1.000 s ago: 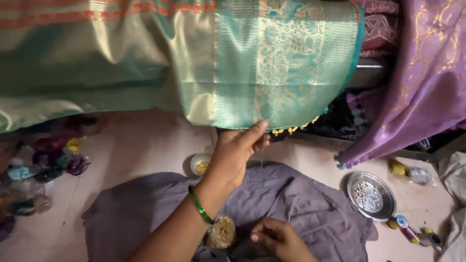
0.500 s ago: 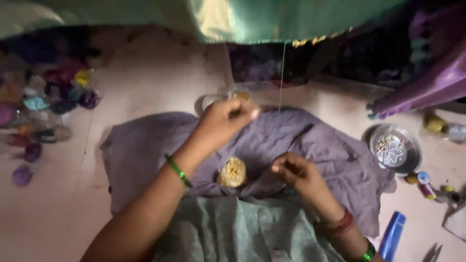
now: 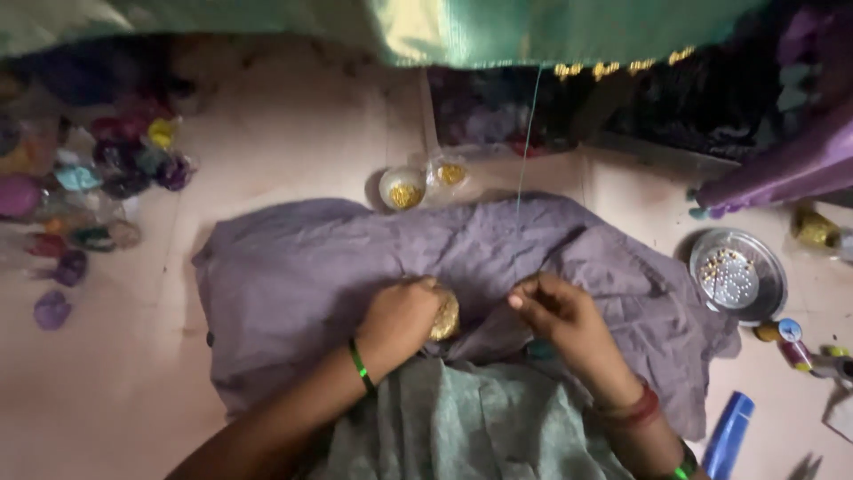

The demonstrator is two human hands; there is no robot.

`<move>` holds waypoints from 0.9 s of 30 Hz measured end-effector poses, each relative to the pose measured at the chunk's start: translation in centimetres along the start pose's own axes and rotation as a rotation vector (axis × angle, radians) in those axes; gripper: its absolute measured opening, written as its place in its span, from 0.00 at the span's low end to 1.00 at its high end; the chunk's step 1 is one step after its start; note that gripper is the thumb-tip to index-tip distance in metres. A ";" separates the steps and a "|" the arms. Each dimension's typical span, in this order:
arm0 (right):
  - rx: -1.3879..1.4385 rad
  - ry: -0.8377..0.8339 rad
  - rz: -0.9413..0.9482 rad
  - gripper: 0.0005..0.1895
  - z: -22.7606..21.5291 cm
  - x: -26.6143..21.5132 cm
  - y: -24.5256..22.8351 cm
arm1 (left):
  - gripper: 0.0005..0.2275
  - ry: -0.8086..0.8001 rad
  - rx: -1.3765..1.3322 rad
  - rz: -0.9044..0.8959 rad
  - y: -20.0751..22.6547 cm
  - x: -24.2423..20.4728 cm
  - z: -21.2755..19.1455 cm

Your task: Sewing decorative gold beads onto the border of a green silk sari.

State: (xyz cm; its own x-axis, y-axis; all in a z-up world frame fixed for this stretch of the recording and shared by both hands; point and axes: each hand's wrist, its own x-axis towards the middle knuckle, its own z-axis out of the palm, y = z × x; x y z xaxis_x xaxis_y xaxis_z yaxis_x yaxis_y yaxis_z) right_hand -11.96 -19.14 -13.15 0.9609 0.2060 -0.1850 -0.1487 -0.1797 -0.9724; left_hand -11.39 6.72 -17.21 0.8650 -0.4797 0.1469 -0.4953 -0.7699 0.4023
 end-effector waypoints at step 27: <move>0.050 0.080 0.001 0.06 -0.9 0.5 0.8 | 0.05 -0.116 -1.083 -0.284 -1.0 4.8 1.8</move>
State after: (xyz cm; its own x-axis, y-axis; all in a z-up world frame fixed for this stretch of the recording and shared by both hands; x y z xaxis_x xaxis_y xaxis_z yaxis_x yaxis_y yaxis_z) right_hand -11.41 -20.08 -13.86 0.9761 0.1279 -0.1758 -0.1590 -0.1315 -0.9785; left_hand -6.91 4.47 -18.50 0.8949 -0.4248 -0.1371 0.0975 -0.1137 0.9887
